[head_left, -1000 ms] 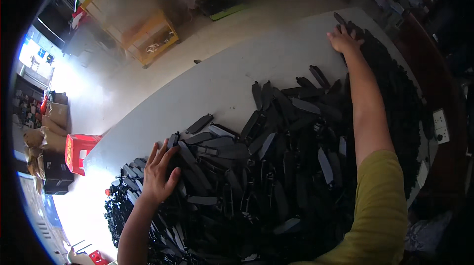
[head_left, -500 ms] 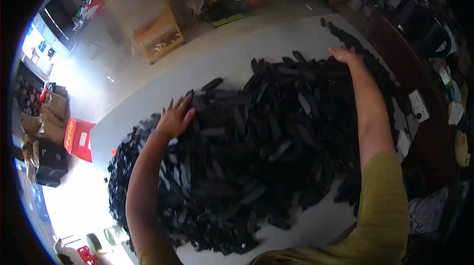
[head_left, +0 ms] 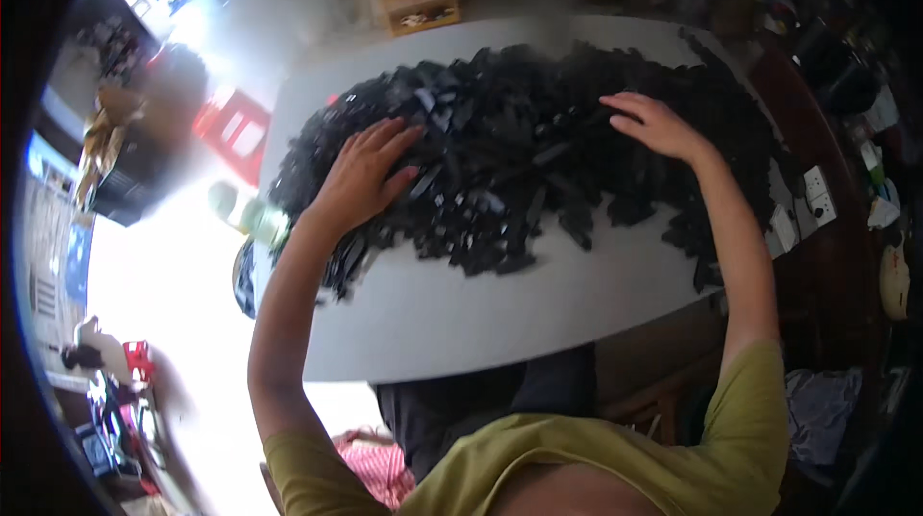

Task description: Sorting and organizing a large quantity of small black plastic components on a white desk.

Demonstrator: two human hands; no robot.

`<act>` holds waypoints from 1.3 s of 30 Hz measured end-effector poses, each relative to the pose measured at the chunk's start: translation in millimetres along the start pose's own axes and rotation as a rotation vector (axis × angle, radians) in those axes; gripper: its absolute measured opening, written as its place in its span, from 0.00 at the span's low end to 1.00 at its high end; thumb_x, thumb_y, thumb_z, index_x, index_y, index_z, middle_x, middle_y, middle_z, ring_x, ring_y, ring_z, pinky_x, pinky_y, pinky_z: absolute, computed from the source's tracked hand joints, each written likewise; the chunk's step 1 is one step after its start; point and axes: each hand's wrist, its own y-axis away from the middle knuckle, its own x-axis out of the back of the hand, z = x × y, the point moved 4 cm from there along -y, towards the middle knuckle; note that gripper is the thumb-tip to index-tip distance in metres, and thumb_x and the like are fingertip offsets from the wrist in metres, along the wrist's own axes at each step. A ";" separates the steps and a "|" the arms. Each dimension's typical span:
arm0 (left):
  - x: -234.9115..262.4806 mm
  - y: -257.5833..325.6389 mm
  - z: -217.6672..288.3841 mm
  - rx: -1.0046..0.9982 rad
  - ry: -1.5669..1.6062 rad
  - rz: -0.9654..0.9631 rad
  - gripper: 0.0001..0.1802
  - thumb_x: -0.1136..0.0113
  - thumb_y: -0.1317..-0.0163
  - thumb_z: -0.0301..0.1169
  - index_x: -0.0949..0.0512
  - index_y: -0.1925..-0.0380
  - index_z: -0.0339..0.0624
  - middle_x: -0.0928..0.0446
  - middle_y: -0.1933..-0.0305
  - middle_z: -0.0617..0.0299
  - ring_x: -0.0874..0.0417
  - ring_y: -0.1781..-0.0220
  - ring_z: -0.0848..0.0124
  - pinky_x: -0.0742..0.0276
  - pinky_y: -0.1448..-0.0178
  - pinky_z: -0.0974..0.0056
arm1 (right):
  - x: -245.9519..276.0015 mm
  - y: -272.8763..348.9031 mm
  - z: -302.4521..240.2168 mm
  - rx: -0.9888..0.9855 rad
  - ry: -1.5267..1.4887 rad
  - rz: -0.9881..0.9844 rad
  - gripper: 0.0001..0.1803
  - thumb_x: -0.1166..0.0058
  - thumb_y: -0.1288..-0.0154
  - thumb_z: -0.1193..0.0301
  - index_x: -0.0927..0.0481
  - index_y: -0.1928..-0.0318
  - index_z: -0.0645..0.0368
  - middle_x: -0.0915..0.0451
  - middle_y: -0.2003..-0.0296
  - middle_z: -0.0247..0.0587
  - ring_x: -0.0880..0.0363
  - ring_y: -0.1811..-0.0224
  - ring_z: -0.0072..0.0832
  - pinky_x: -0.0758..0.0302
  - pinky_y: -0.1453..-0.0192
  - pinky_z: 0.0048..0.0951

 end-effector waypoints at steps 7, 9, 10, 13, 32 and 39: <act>-67.6 162.3 32.5 0.212 0.134 0.094 0.29 0.38 0.41 0.36 0.30 0.39 0.47 0.36 0.33 0.45 0.40 0.29 0.47 0.42 0.30 0.49 | -128.8 59.5 -37.1 0.089 -0.059 0.091 0.29 0.45 0.35 0.54 0.31 0.34 0.42 0.39 0.32 0.48 0.43 0.28 0.44 0.41 0.29 0.42; -91.6 181.4 55.0 0.223 0.167 0.114 0.29 0.37 0.42 0.35 0.30 0.39 0.48 0.38 0.32 0.45 0.40 0.29 0.48 0.42 0.31 0.49 | -157.0 56.2 -29.1 -0.036 0.046 0.289 0.33 0.44 0.37 0.51 0.36 0.31 0.35 0.43 0.30 0.48 0.46 0.28 0.50 0.42 0.30 0.49; -101.8 180.6 69.6 0.199 0.196 0.114 0.30 0.37 0.44 0.34 0.29 0.40 0.48 0.39 0.32 0.45 0.40 0.29 0.47 0.41 0.31 0.48 | -167.1 54.0 -26.3 -0.081 0.091 0.326 0.35 0.45 0.38 0.47 0.39 0.31 0.28 0.49 0.28 0.48 0.49 0.28 0.55 0.44 0.32 0.60; -128.0 168.9 112.2 0.132 0.214 0.050 0.30 0.38 0.44 0.34 0.30 0.39 0.50 0.41 0.30 0.46 0.43 0.27 0.48 0.44 0.30 0.41 | -192.4 44.9 -28.6 -0.239 0.218 0.392 0.34 0.45 0.38 0.45 0.38 0.32 0.27 0.50 0.27 0.46 0.49 0.28 0.56 0.46 0.34 0.67; -149.5 146.9 162.4 0.254 0.215 0.007 0.34 0.45 0.40 0.37 0.40 0.33 0.44 0.46 0.27 0.48 0.45 0.25 0.52 0.48 0.25 0.51 | -228.1 85.3 -40.9 -0.039 0.177 0.615 0.32 0.39 0.43 0.69 0.30 0.36 0.37 0.43 0.32 0.51 0.37 0.35 0.51 0.37 0.34 0.48; -144.9 148.5 168.8 0.285 0.196 -0.016 0.36 0.44 0.40 0.38 0.42 0.32 0.44 0.46 0.27 0.49 0.45 0.25 0.54 0.48 0.24 0.52 | -234.9 111.0 -63.8 -0.089 0.166 0.554 0.30 0.41 0.40 0.69 0.31 0.36 0.39 0.46 0.30 0.52 0.38 0.34 0.52 0.34 0.34 0.46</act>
